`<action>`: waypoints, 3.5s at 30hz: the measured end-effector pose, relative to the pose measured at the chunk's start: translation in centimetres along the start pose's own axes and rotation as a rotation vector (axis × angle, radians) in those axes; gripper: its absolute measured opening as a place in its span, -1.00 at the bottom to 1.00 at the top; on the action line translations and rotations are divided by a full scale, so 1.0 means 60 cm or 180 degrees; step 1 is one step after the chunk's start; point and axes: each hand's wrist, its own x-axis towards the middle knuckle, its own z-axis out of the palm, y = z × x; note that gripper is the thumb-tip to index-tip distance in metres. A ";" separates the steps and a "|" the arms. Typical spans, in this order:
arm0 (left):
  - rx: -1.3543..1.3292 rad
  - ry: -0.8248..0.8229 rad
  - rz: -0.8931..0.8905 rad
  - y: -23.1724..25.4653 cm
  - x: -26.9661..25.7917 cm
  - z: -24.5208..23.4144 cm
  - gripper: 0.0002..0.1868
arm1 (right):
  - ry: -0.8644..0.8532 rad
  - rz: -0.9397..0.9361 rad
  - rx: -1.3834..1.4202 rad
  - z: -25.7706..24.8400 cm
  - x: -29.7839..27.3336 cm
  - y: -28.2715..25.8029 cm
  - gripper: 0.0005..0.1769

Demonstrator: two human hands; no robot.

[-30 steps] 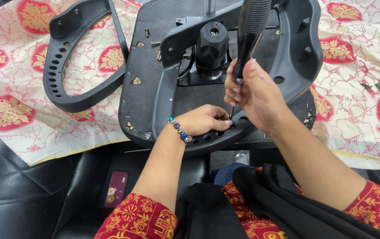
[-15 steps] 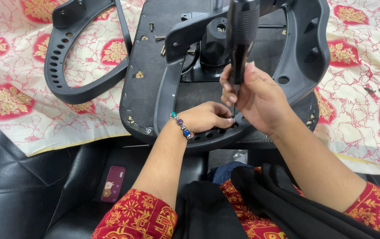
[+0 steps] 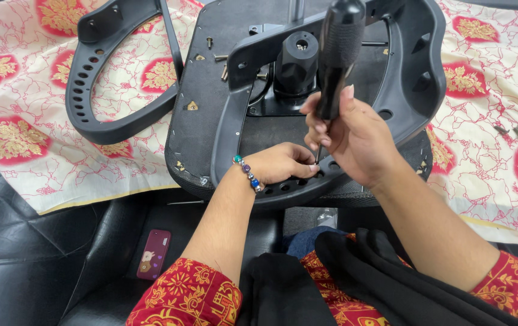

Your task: The person uses a screwdriver to fasten screws into the underside of an office chair base, securing the plastic frame to the central column. The person repeatedly picks up screws and tightens them into place.

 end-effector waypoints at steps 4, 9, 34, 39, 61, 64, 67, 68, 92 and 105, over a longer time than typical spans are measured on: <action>-0.0014 -0.0018 -0.0055 -0.004 0.002 -0.001 -0.63 | -0.0030 -0.0261 0.0331 0.012 -0.010 0.007 -0.33; -0.0065 0.0036 -0.0032 -0.009 0.005 0.001 -0.65 | 0.0149 -0.0125 -0.0013 0.012 -0.002 0.002 -0.51; 0.1197 0.1608 -0.0171 0.071 -0.052 0.061 -0.78 | 0.0308 -0.0375 -0.0411 0.022 -0.006 0.011 -0.56; 0.1219 0.2096 -0.0106 0.098 -0.077 0.077 -0.83 | 0.0395 -0.0650 -0.1106 0.008 -0.005 0.010 -0.72; 0.0694 0.2080 -0.0029 0.094 -0.073 0.075 -0.85 | 0.0851 -0.1258 -0.1987 -0.008 -0.050 -0.018 -0.70; 0.0564 0.2059 0.0012 0.091 -0.074 0.072 -0.86 | 0.1138 -0.1418 -0.2054 -0.025 -0.052 -0.008 -0.73; 0.0634 0.2090 0.0126 0.091 -0.074 0.070 -0.88 | 0.1344 -0.1624 -0.1662 -0.045 -0.052 0.000 -0.73; 0.0708 0.2119 0.0171 0.091 -0.074 0.070 -0.89 | 0.1421 -0.1679 -0.1547 -0.052 -0.050 0.002 -0.74; 0.2232 0.2140 0.0619 0.078 -0.051 0.086 -0.88 | 0.1706 -0.1284 -0.0503 -0.122 -0.015 0.040 -0.77; 0.2675 0.2038 0.0623 0.094 -0.046 0.080 -0.92 | 0.1750 -0.1287 -0.0611 -0.116 -0.012 0.041 -0.77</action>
